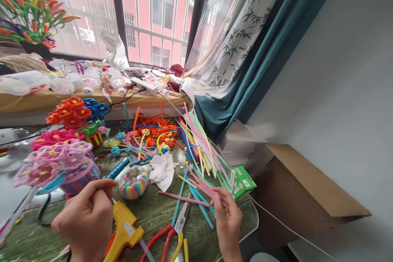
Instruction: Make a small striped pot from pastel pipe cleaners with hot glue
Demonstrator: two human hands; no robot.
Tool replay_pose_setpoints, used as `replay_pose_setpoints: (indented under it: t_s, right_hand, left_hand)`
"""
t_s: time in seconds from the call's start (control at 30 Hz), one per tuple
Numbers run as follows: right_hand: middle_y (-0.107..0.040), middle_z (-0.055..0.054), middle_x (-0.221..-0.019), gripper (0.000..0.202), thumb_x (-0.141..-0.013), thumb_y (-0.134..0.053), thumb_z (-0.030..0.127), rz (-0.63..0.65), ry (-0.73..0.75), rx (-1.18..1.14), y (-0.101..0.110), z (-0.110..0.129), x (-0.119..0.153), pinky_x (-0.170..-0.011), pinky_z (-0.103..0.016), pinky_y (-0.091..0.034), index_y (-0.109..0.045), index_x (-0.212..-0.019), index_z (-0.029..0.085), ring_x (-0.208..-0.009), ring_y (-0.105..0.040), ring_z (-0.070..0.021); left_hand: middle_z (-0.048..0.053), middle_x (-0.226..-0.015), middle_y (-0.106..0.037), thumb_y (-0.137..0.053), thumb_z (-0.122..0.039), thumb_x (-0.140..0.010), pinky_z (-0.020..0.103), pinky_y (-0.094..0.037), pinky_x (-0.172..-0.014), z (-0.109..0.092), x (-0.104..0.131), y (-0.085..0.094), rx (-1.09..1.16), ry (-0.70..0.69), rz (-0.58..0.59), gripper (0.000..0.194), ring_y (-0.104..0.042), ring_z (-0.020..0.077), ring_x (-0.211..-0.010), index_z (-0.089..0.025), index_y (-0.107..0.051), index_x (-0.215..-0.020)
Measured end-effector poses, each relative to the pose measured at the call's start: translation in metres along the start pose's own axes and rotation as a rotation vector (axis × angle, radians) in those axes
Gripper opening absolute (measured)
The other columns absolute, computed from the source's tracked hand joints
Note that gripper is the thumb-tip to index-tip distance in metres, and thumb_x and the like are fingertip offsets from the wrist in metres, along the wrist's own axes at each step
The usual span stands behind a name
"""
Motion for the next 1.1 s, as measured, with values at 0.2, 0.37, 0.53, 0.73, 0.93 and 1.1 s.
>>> replay_pose_setpoints:
  t_s: [0.2,0.37,0.53,0.73,0.93,1.1]
  right_hand:
    - [-0.063,-0.003,-0.065,0.034,-0.087,-0.057,0.047,-0.023,-0.035,-0.036,-0.005,0.006,0.004,-0.051,-0.023,-0.047,-0.071,-0.091,0.015,-0.062,-0.062,-0.0178]
    - [-0.064,-0.003,-0.067,0.034,-0.087,-0.056,0.047,-0.02,-0.037,-0.044,-0.01,0.012,0.007,-0.054,-0.025,-0.047,-0.07,-0.09,0.016,-0.065,-0.062,-0.0184]
    - [-0.068,-0.005,-0.074,0.032,-0.087,-0.057,0.046,0.025,-0.028,-0.018,-0.009,0.006,0.003,-0.055,-0.025,-0.048,-0.071,-0.09,0.017,-0.066,-0.063,-0.0188]
    - [-0.063,-0.002,-0.065,0.031,-0.088,-0.057,0.045,0.054,-0.046,-0.004,-0.005,0.004,0.004,-0.051,-0.024,-0.046,-0.071,-0.092,0.017,-0.059,-0.059,-0.0171]
    - [-0.07,-0.005,-0.081,0.029,-0.087,-0.057,0.043,-0.002,0.001,0.049,0.008,0.04,-0.018,-0.06,-0.027,-0.05,-0.07,-0.094,0.018,-0.066,-0.063,-0.0182]
    - [-0.072,-0.007,-0.09,0.024,-0.087,-0.053,0.036,-0.044,0.165,0.166,-0.002,0.088,-0.077,-0.071,-0.031,-0.052,-0.069,-0.093,0.019,-0.074,-0.065,-0.0199]
  left_hand:
    - [0.007,-0.094,-0.074,-0.039,-0.029,-0.087,0.044,-0.045,-0.092,-0.023,0.0,-0.009,-0.131,-0.287,0.012,0.032,-0.068,0.0264,-0.089,-0.022,-0.07,-0.092]
    - [0.009,-0.099,-0.071,-0.037,-0.028,-0.085,0.035,-0.048,-0.08,-0.015,-0.004,-0.018,-0.106,-0.205,0.108,0.034,-0.067,0.0258,-0.094,-0.018,-0.067,-0.096]
    - [0.008,-0.099,-0.07,-0.038,-0.027,-0.083,0.034,-0.045,-0.071,-0.006,-0.005,-0.022,-0.088,-0.051,0.2,0.032,-0.065,0.0243,-0.084,-0.018,-0.064,-0.099]
    - [0.004,-0.074,-0.065,-0.039,-0.021,-0.077,0.031,-0.037,-0.062,-0.005,-0.006,-0.02,-0.124,-0.025,0.215,0.02,-0.059,0.0213,-0.072,-0.021,-0.058,-0.071]
    - [0.0,-0.055,-0.053,-0.039,-0.024,-0.075,0.028,-0.03,-0.056,0.002,-0.004,-0.019,-0.168,0.058,0.217,0.019,-0.048,0.0164,-0.055,-0.021,-0.054,-0.063]
    - [-0.003,-0.041,-0.038,-0.038,-0.027,-0.075,0.028,-0.029,-0.055,0.005,-0.003,-0.013,-0.131,0.119,0.165,0.023,-0.042,0.0156,-0.047,-0.022,-0.051,-0.057]
Point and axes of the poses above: each hand's wrist, its own x-axis away from the middle knuckle, its own y-axis out of the back of the hand, z = x × y, the point moved 7 cm from there along -x, towards the middle knuckle
